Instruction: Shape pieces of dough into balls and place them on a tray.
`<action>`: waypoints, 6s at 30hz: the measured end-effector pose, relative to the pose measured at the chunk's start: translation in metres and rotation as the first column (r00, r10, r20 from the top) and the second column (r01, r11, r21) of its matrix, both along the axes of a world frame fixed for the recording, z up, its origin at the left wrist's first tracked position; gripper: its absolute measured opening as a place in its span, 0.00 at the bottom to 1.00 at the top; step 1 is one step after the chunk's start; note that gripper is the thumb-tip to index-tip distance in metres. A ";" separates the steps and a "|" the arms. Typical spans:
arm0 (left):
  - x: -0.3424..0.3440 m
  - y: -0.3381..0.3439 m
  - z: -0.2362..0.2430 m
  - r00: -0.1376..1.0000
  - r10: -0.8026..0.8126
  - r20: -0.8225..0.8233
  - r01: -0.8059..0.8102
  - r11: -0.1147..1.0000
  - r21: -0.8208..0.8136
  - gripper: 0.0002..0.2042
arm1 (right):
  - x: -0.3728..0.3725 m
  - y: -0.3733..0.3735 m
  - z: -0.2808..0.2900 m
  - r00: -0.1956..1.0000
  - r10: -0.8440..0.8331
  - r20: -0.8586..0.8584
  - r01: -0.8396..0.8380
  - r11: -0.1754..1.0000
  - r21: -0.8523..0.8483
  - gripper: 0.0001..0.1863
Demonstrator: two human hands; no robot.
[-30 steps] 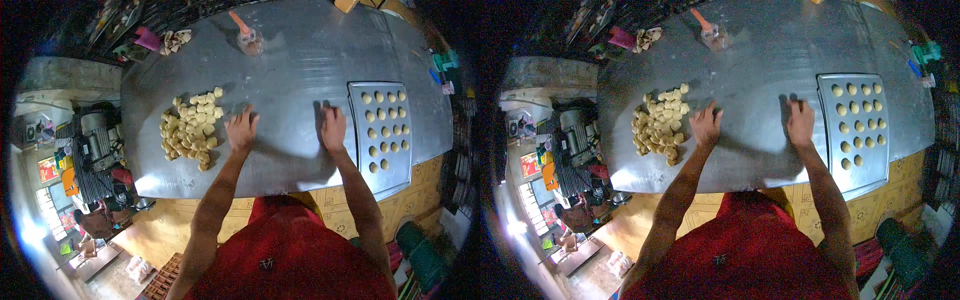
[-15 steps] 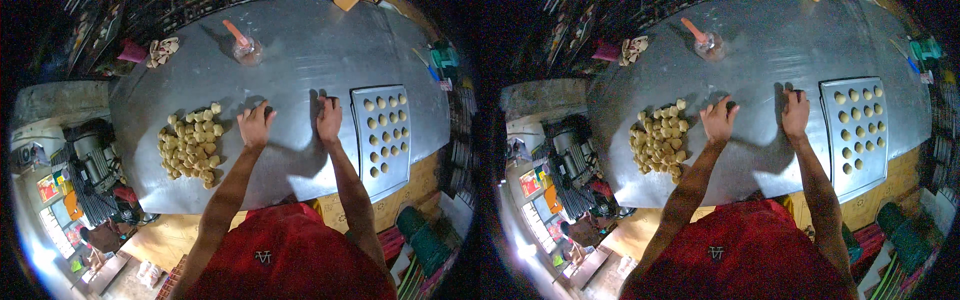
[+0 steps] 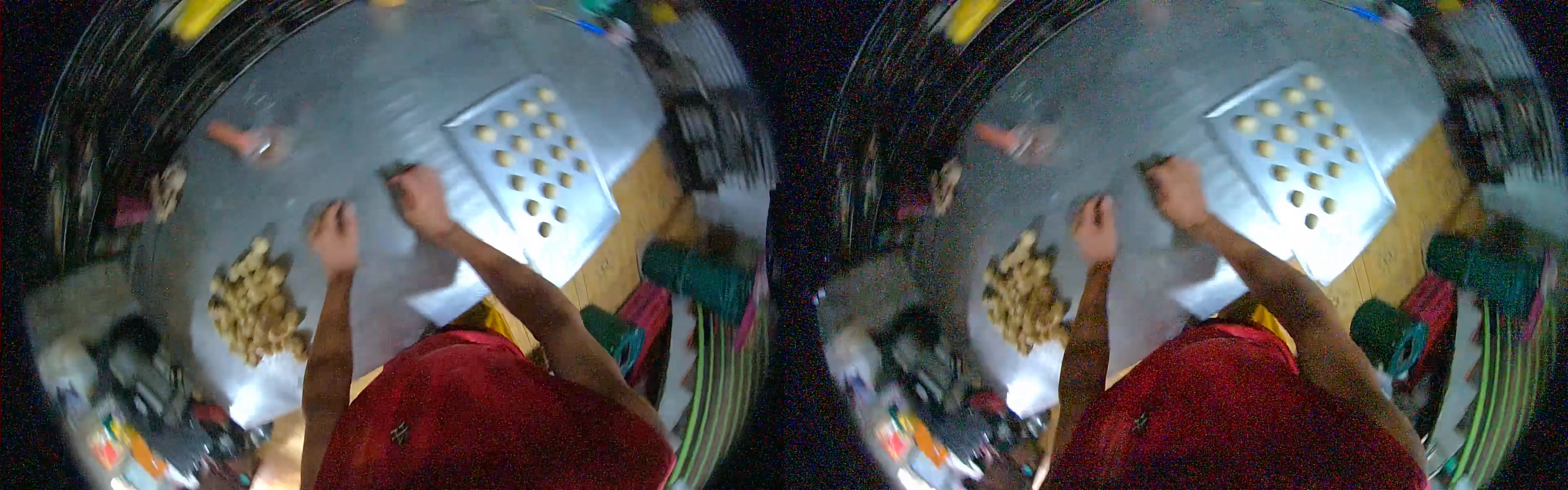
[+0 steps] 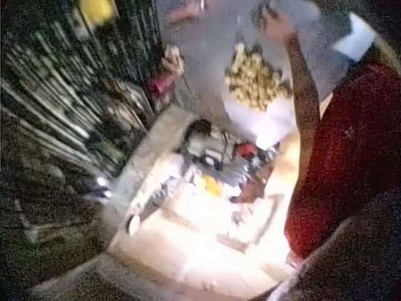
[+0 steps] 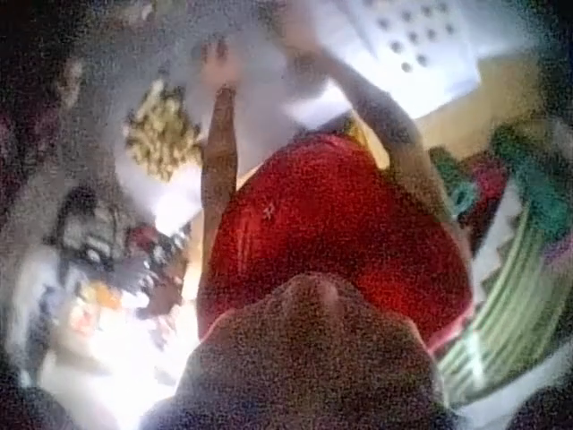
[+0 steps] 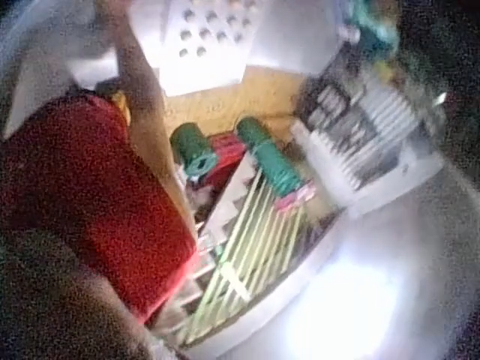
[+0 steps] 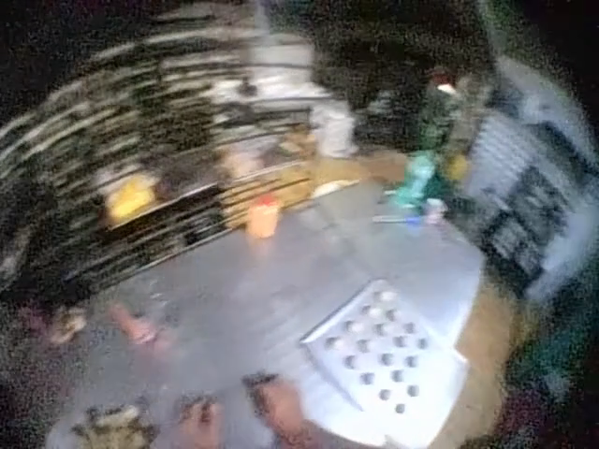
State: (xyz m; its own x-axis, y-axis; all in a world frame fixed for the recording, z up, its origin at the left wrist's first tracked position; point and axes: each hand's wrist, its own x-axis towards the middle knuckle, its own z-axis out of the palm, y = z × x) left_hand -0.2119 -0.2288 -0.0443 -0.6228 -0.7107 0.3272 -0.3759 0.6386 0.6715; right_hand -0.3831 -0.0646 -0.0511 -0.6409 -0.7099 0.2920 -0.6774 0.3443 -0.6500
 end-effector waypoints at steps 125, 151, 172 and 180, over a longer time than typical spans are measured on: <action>0.103 0.033 0.022 0.902 0.000 0.432 -0.003 1.000 0.006 0.22 | 0.017 0.060 0.033 0.966 0.197 -0.165 -0.143 0.945 0.293 0.16; 0.090 0.032 0.021 0.967 -0.222 0.122 0.231 0.971 -0.061 0.10 | 0.052 0.073 0.046 0.987 0.149 0.064 -0.141 0.983 -0.120 0.20; -0.133 0.419 0.098 0.675 -0.690 0.260 0.530 0.699 0.479 0.27 | -0.056 0.416 0.096 0.978 -0.170 0.117 0.160 0.983 0.094 0.21; 0.048 0.330 0.064 0.908 -0.339 0.247 0.184 0.851 0.493 0.24 | 0.034 0.335 0.099 0.964 0.008 0.265 -0.029 0.997 0.077 0.19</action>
